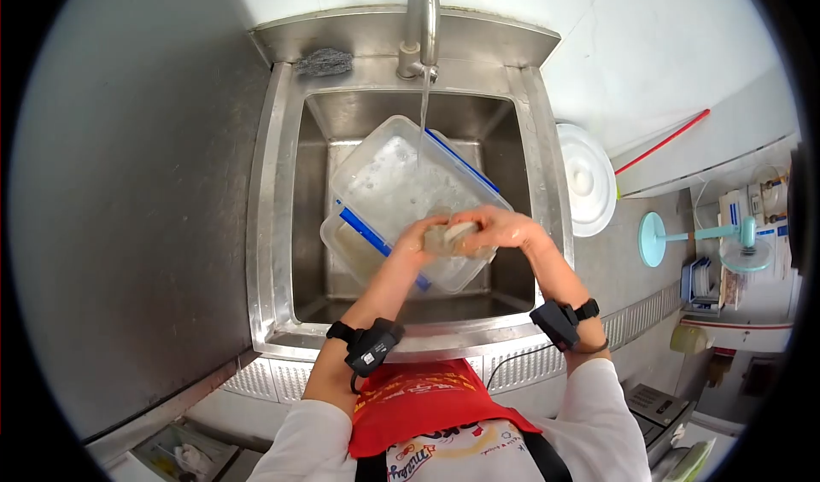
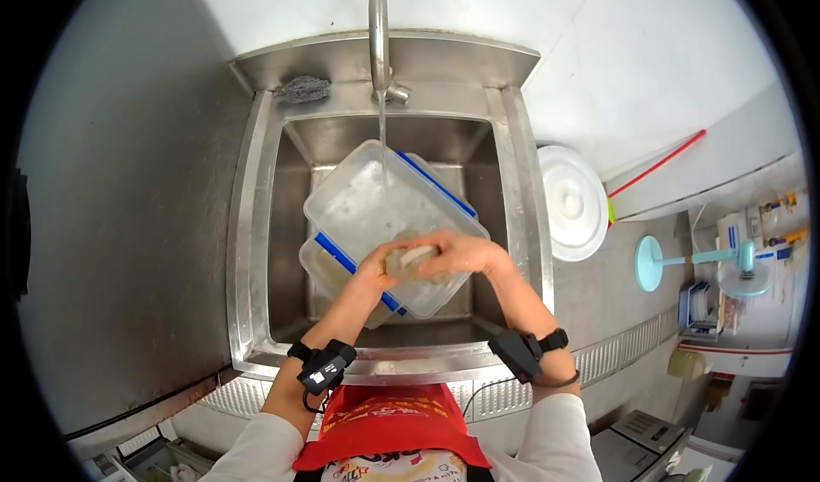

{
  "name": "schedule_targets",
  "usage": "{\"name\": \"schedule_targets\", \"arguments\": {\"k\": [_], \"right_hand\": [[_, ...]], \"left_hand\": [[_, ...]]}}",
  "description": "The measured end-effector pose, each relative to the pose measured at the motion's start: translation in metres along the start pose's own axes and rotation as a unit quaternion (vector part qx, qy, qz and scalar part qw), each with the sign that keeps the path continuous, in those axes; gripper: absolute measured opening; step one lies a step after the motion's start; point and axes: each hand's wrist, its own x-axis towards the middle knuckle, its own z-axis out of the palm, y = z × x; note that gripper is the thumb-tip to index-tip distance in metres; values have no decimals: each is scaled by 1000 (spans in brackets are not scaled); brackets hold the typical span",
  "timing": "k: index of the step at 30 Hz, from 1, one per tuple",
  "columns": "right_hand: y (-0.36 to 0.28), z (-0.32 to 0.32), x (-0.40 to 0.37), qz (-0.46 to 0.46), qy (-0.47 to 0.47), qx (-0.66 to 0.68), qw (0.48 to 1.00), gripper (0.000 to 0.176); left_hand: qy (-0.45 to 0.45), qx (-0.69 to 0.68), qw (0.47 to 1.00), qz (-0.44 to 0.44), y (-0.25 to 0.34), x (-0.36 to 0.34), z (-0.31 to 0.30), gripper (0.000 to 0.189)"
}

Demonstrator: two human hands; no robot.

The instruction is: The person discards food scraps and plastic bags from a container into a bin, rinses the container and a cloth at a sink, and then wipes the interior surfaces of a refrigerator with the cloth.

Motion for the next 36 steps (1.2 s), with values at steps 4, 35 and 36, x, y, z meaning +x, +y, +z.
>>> {"name": "schedule_targets", "arguments": {"k": [4, 35, 36], "right_hand": [[27, -15, 27, 30, 165, 83, 982, 24], [14, 33, 62, -66, 145, 258, 953, 20], [13, 33, 65, -55, 156, 249, 954, 19]], "left_hand": [[72, 21, 997, 24, 13, -38, 40, 41], [-38, 148, 985, 86, -3, -75, 48, 33], [-5, 190, 977, 100, -2, -75, 51, 33]]}}
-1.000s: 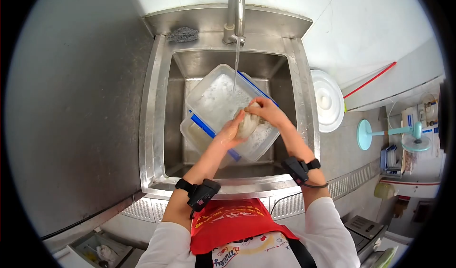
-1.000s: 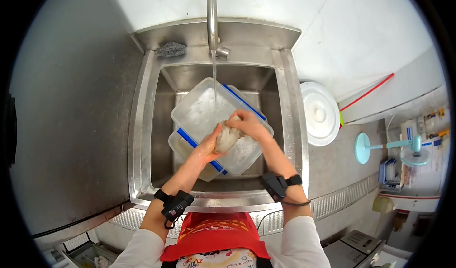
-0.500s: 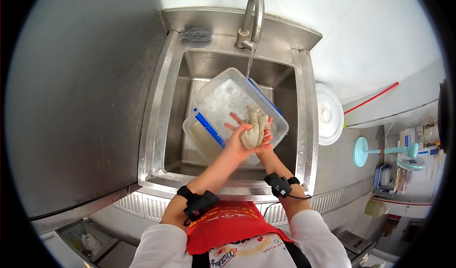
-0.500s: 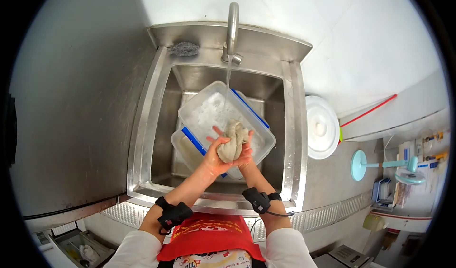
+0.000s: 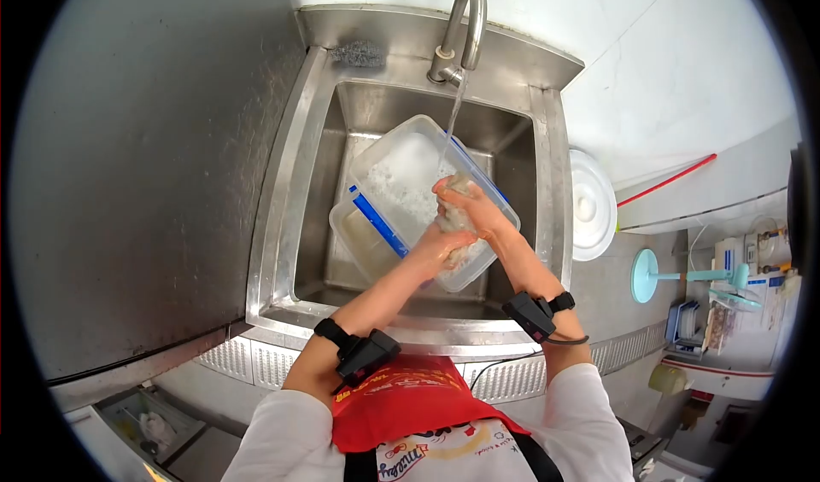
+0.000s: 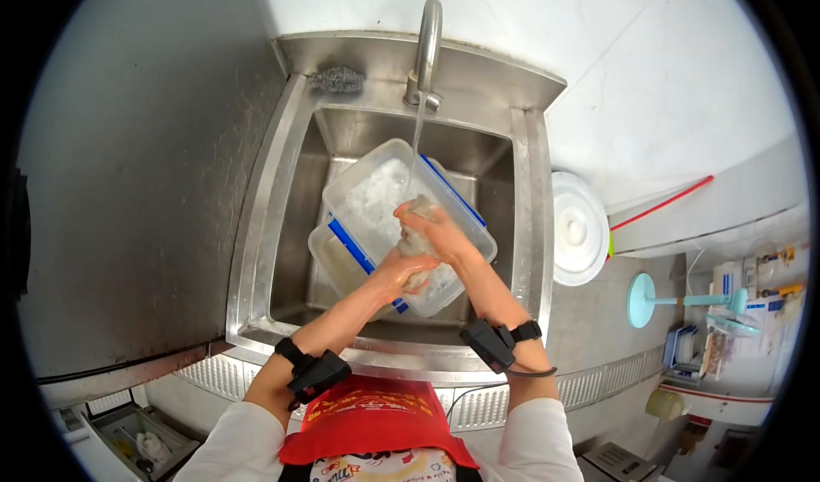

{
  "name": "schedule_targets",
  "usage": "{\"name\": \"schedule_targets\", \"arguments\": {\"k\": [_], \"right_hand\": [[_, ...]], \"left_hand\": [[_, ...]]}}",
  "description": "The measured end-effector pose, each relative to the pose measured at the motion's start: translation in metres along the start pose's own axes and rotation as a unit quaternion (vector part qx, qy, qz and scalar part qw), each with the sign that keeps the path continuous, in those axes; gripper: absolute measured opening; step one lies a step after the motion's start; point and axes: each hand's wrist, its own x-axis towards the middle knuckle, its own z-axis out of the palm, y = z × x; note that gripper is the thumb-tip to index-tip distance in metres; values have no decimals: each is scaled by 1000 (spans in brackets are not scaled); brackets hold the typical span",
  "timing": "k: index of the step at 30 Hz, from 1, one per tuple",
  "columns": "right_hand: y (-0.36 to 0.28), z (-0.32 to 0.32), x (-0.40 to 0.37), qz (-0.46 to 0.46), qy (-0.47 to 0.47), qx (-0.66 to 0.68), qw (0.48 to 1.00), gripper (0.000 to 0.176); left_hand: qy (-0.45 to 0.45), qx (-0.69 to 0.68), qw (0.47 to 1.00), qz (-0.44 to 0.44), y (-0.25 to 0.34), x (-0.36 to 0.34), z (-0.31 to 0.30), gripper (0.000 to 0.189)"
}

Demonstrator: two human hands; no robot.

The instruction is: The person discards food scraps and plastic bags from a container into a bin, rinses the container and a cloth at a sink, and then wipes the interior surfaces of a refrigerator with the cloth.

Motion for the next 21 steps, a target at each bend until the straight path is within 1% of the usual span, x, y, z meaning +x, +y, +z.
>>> {"name": "schedule_targets", "arguments": {"k": [2, 3, 4, 6, 8, 9, 11, 14, 17, 20, 21], "right_hand": [[5, 3, 3, 16, 27, -23, 999, 17], [9, 4, 6, 15, 59, -35, 998, 15], [17, 6, 10, 15, 90, -47, 995, 14], [29, 10, 16, 18, 149, -48, 987, 14], [42, 15, 21, 25, 207, -22, 978, 16], [50, 16, 24, 22, 220, -15, 975, 17], [62, 16, 29, 13, 249, -1, 969, 19], [68, 16, 30, 65, 280, 10, 958, 24], [82, 9, 34, 54, 271, -16, 961, 26], [85, 1, 34, 97, 235, -45, 966, 27], [82, 2, 31, 92, 189, -5, 978, 27]], "left_hand": [[33, 105, 993, 46, -6, 8, -6, 44], [49, 157, 984, 72, -11, 15, -11, 49], [83, 226, 965, 105, -20, 23, -18, 46], [150, 359, 906, 168, -30, 33, -27, 40], [183, 463, 859, 119, -33, 38, -33, 40], [198, 512, 831, 92, -31, 36, -32, 40], [222, 539, 809, 74, -29, 29, -30, 37], [232, 576, 780, 71, -34, 27, -35, 33], [219, 602, 765, 62, -33, 23, -37, 32], [222, 602, 765, 52, -32, 17, -35, 34], [227, 600, 765, 51, -30, 15, -36, 36]]}}
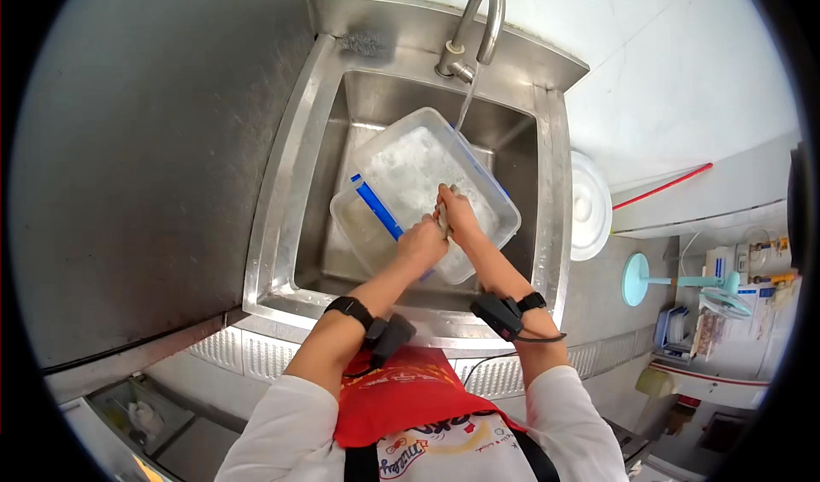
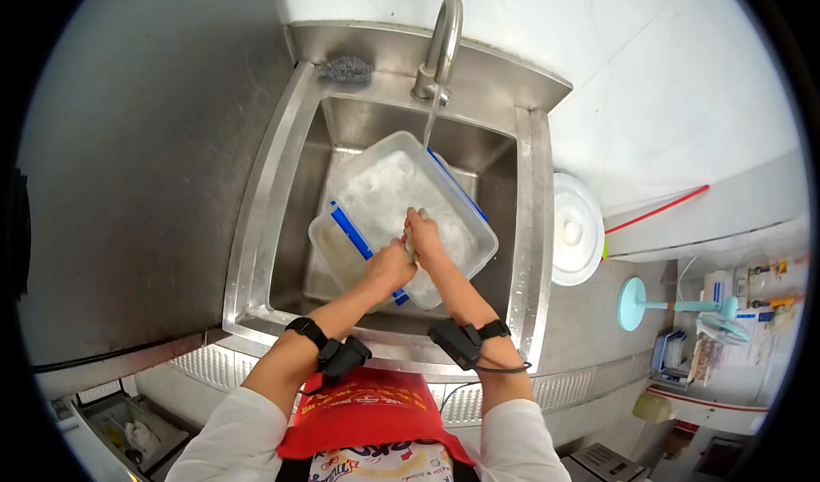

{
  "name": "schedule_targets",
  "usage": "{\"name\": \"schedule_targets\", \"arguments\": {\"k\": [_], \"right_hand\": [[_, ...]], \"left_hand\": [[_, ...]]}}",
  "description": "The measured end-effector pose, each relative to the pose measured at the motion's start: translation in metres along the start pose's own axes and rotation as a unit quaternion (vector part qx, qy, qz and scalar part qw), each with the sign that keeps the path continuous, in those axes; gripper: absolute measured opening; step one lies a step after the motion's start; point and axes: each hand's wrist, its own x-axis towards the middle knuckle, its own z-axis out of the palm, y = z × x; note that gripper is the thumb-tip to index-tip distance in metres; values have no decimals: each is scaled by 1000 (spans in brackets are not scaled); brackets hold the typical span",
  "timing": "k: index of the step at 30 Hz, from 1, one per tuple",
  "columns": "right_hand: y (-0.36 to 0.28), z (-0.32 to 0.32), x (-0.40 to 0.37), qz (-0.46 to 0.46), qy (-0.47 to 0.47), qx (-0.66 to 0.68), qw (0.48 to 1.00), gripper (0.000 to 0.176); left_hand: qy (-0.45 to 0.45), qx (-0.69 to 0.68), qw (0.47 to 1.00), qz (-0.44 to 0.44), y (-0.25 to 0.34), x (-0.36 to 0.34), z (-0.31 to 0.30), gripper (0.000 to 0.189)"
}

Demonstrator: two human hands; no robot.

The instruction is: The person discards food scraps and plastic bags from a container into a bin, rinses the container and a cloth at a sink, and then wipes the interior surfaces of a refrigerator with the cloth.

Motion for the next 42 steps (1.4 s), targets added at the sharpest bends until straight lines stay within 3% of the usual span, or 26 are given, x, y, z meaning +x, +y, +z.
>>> {"name": "schedule_targets", "arguments": {"k": [2, 3, 4, 5, 8, 12, 15, 16, 19, 20, 25, 29, 35, 38, 41, 42], "right_hand": [[-9, -5, -12, 0, -98, 76, 992, 31], [-22, -10, -17, 1, -79, 45, 996, 33], [-37, -18, -25, 3, -58, 15, 998, 37], [-50, -28, -27, 6, -36, -14, 999, 42], [-68, -68, 16, -107, -35, -4, 994, 48], [-110, -82, 81, -279, 8, -138, 950, 49], [-140, -70, 113, -386, 69, -245, 887, 50], [-151, -67, 120, -385, 75, -276, 878, 51], [-167, -58, 143, -490, 17, -263, 831, 48], [-171, -58, 149, -524, 25, -330, 785, 41], [-178, -60, 180, -573, 33, -442, 689, 26], [-179, -63, 192, -585, 74, -517, 621, 19], [-175, -54, 222, -608, 48, -468, 640, 17], [-191, -43, 210, -591, 88, -499, 627, 20], [-186, -54, 210, -563, 31, -506, 653, 27], [-191, -61, 194, -541, -73, -400, 736, 40]], "left_hand": [[37, -130, 991, 12, -10, -3, -3, 36], [52, -193, 980, 21, -15, -2, -5, 36], [10, -250, 967, -59, -23, 3, -10, 37], [37, -317, 946, -54, -30, 2, -13, 36], [93, -458, 881, -73, -44, -12, -37, 35], [135, -596, 786, -92, -57, -16, -49, 44], [119, -645, 745, -123, -86, -4, -29, 54], [116, -649, 741, -125, -96, 0, -18, 56], [98, -680, 715, -127, -100, 7, -2, 59], [85, -686, 709, -142, -101, 9, 2, 60], [97, -704, 684, -164, -105, 23, 19, 48], [129, -686, 689, -193, -93, 28, 13, 63], [173, -632, 738, -161, -92, 34, 23, 66], [195, -600, 761, -151, -87, 33, 19, 62], [215, -589, 765, -145, -92, 36, 25, 63], [222, -589, 764, -143, -91, 37, 24, 63]]}}
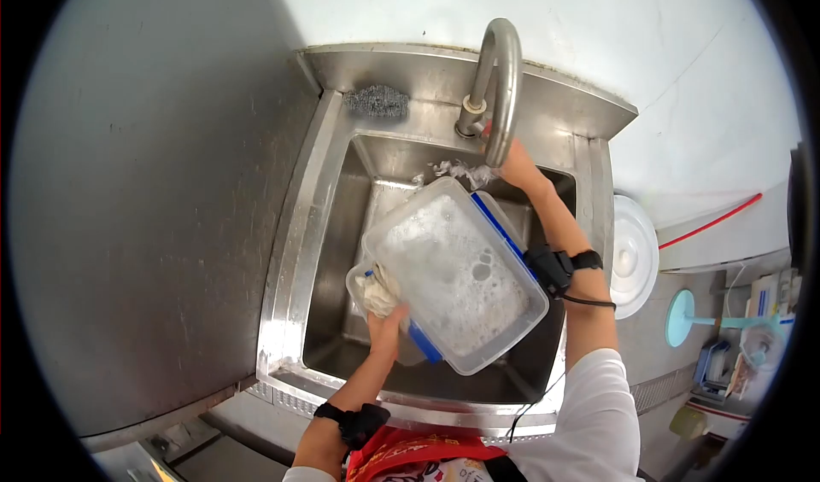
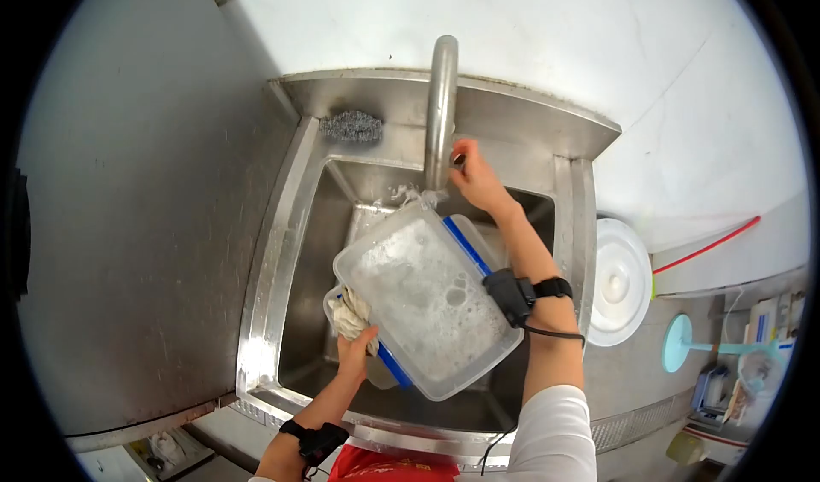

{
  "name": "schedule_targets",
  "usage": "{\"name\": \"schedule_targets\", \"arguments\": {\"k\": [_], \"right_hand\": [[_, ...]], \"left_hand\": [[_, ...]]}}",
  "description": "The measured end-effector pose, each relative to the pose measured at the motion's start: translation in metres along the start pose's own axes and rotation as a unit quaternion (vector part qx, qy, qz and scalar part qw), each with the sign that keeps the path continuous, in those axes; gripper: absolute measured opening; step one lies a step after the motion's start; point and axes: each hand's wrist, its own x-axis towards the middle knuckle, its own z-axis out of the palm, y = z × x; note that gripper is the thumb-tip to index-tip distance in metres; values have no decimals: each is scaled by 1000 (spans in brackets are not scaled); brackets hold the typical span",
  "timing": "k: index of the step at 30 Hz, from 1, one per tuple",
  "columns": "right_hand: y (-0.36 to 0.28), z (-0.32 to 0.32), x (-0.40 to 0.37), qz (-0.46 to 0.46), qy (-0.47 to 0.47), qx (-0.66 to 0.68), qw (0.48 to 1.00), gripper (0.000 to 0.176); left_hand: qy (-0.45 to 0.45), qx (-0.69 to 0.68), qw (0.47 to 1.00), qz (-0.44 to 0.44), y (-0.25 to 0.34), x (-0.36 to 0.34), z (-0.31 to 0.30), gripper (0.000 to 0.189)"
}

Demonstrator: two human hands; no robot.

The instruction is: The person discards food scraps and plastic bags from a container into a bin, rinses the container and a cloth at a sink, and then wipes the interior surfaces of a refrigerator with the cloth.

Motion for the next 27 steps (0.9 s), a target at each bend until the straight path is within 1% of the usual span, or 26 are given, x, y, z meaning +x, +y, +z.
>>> {"name": "schedule_targets", "arguments": {"k": [1, 3, 4, 5, 6, 7, 9, 12, 15, 17, 21, 23, 24, 27], "right_hand": [[-3, -5, -12, 62, 51, 60, 995, 41], [-9, -20, -46, 186, 149, 172, 956, 43], [9, -25, -74, 223, 84, 151, 959, 42], [31, -23, -105, 257, 19, 129, 958, 40], [32, -17, -135, 298, -30, 150, 942, 40], [26, -14, -160, 335, -78, 171, 923, 40], [-20, -17, -172, 457, -158, 180, 857, 50], [-18, -6, -188, 425, -208, 208, 856, 55], [-27, -6, -182, 473, -166, 180, 846, 56], [-24, -7, -178, 456, -193, 107, 863, 56], [-23, -7, -177, 376, -214, -2, 902, 51], [7, 7, -198, 362, -190, 22, 913, 48], [17, 14, -207, 355, -178, 34, 917, 46], [1, 17, -214, 340, -193, 96, 915, 54]], "left_hand": [[5, -3, 1000, 5, 1, -1, 2, 64], [29, -9, 999, 20, 4, -3, 5, 63], [41, -15, 999, 29, 5, -4, 8, 63], [25, -21, 999, -2, 8, -4, 10, 62], [9, -25, 999, -33, 13, -5, 8, 62], [-8, -30, 998, -60, 17, -6, 7, 61], [-5, -39, 997, -60, 15, -6, 6, 59], [-15, -51, 996, -68, 15, -5, 7, 55], [-21, -54, 997, -58, 16, -7, 5, 50], [-17, -41, 998, -51, 20, -9, 8, 47], [58, 66, 996, -7, 25, -15, 17, 48], [104, 108, 988, 27, 28, -18, 21, 49], [113, 90, 988, 52, 22, -14, 19, 49], [92, 80, 992, 28, 14, -9, 8, 46]]}}
